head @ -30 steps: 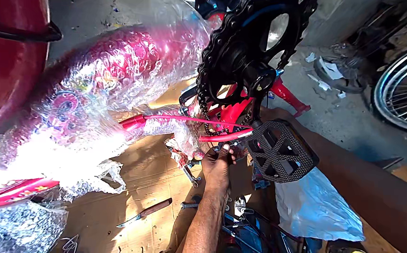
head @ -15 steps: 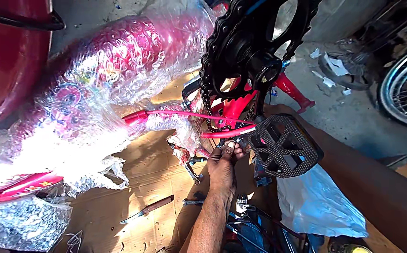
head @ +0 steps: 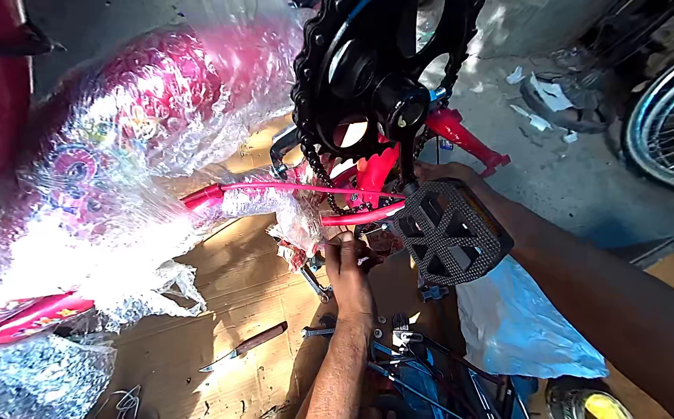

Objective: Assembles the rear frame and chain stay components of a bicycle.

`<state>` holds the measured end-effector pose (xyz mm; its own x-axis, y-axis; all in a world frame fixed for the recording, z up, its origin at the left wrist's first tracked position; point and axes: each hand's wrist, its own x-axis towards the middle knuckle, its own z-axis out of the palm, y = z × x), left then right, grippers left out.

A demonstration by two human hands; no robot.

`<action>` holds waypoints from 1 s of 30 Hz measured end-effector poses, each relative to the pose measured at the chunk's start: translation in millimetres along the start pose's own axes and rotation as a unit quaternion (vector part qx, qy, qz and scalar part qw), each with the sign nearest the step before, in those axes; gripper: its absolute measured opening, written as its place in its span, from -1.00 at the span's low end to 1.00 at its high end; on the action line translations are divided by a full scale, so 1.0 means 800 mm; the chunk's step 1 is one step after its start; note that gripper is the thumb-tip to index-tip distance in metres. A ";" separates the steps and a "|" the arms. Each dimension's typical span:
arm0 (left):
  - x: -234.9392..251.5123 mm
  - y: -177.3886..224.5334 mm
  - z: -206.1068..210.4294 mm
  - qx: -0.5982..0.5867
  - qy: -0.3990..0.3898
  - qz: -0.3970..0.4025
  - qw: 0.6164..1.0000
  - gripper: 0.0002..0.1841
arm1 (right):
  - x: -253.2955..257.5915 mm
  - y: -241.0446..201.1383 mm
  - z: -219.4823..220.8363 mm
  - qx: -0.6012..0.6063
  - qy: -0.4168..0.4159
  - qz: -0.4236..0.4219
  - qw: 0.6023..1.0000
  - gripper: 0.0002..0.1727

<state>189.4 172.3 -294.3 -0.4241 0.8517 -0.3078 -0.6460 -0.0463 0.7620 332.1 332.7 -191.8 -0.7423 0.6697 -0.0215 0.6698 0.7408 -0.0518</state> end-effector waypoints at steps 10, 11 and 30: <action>0.037 0.014 -0.025 0.229 -0.022 0.018 0.973 -0.64 | 0.017 0.039 0.046 -0.102 0.014 -0.001 0.995 -0.11; 0.037 0.015 -0.022 0.191 -0.006 0.001 0.982 -0.65 | 0.019 0.039 0.045 -0.106 0.002 0.005 0.994 -0.09; 0.020 0.001 -0.129 0.379 0.149 -0.193 0.893 -0.48 | -0.004 -0.014 -0.017 -0.037 -0.030 0.016 0.999 -0.38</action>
<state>116.9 131.9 -357.3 -0.4864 0.5458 -0.6822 -0.2130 0.6832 0.6985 327.2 323.2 -177.6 -0.7194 0.6898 -0.0821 0.6904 0.7230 0.0245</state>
